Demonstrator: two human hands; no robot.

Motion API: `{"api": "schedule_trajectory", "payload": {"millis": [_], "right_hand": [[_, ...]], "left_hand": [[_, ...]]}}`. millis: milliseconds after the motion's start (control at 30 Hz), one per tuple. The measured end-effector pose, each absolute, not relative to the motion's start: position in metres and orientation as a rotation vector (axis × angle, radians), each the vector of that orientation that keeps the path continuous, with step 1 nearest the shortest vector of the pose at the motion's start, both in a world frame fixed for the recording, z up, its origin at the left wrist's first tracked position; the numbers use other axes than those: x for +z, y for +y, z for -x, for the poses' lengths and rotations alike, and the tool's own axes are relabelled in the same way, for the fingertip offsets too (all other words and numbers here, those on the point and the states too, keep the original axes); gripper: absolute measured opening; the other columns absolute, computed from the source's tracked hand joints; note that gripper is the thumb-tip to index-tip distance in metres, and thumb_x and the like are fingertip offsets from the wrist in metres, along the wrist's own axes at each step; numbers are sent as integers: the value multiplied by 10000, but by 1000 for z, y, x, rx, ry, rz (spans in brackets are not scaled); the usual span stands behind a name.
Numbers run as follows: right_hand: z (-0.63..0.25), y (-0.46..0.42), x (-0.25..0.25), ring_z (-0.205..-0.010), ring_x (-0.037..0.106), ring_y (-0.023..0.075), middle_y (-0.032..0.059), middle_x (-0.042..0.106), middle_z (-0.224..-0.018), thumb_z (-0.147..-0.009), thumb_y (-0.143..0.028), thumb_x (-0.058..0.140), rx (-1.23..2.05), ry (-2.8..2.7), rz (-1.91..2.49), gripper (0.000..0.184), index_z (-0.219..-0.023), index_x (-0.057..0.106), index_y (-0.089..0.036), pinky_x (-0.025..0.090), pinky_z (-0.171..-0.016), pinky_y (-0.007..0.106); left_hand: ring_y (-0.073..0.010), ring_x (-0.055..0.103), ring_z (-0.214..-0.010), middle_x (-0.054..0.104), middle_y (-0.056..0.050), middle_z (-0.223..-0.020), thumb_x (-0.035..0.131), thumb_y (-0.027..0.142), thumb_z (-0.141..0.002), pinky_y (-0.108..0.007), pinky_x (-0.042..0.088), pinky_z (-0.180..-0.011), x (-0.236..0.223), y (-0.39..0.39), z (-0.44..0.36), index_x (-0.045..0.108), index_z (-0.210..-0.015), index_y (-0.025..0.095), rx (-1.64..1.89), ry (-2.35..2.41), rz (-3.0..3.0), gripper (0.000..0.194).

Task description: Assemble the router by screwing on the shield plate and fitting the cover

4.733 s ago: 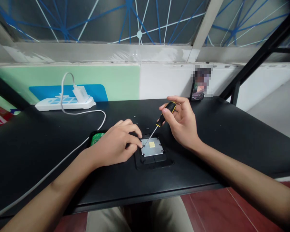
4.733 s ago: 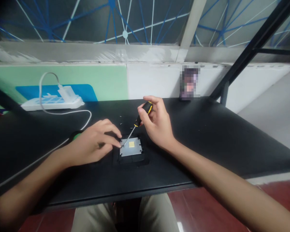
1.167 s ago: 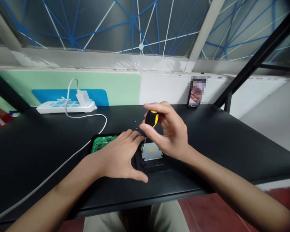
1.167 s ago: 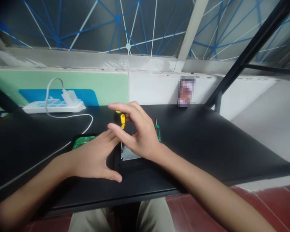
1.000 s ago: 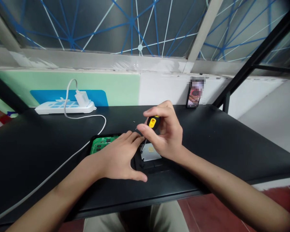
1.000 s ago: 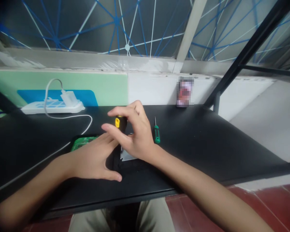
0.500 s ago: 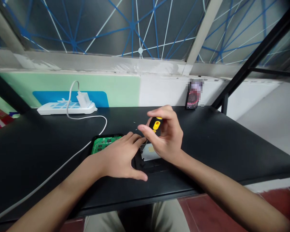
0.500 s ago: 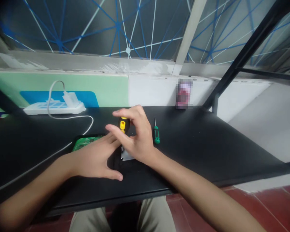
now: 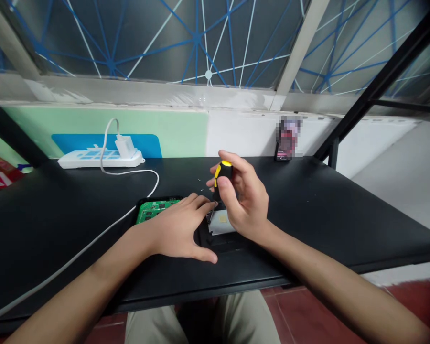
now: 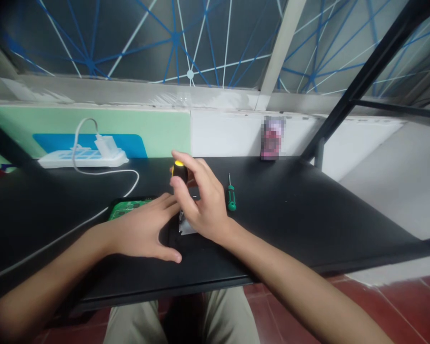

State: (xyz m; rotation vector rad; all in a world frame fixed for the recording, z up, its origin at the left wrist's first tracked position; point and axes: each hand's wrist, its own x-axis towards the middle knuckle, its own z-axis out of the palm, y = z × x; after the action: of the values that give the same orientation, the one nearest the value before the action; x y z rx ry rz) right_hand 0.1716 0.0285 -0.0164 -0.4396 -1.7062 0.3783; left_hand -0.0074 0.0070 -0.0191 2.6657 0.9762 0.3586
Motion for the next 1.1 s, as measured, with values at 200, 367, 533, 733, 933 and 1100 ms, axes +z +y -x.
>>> {"api": "schedule_trajectory", "payload": {"millis": [200,367,533,733,933,1100], "right_hand": [[-174,33,-16,-838,565,187,37,612,-1044,-900,-291,683,158,-1717,409,373,-1255,577,-332,565,-653,359],[-176,28,-19,-928,666,184,70,597,-1198,-1029,-321,409,432,-1745,387,362,-1379,499,-308,627,-719,384],[-175,29,-18,-906,664,172,70,623,-1179,-1013,-272,466,418,-1759,455,420,-1432,442,-299,629,-755,369],[-176,33,-15,-886,557,197,45,615,-1107,-903,-256,676,136,-1732,437,431,-1308,557,-340,572,-689,366],[-178,28,-17,-993,652,202,80,572,-1265,-1020,-325,430,445,-1748,446,389,-1402,501,-319,642,-732,384],[-178,31,-20,-951,681,187,87,608,-1263,-1028,-300,423,505,-1759,469,471,-1495,370,-318,650,-744,369]], "left_hand": [[-434,449,-1353,525,-179,-1419,778,634,-742,-623,297,-1164,-18,6,7,427,-1464,193,370,967,-2627,916],[-406,474,-1315,543,-183,-1369,781,646,-738,-602,302,-1172,-18,6,7,463,-1429,158,345,1003,-2659,904],[-403,447,-1350,526,-185,-1389,768,645,-754,-593,306,-1177,-17,6,7,417,-1469,160,329,997,-2671,932],[-418,441,-1363,546,-174,-1381,786,639,-736,-605,274,-1187,-16,6,7,423,-1465,184,346,977,-2622,933],[-417,470,-1318,533,-183,-1397,782,655,-729,-593,334,-1149,-17,6,7,456,-1452,169,342,1018,-2628,930],[-409,476,-1302,521,-185,-1411,780,648,-738,-590,368,-1127,-15,5,6,444,-1462,164,305,1023,-2645,933]]}}
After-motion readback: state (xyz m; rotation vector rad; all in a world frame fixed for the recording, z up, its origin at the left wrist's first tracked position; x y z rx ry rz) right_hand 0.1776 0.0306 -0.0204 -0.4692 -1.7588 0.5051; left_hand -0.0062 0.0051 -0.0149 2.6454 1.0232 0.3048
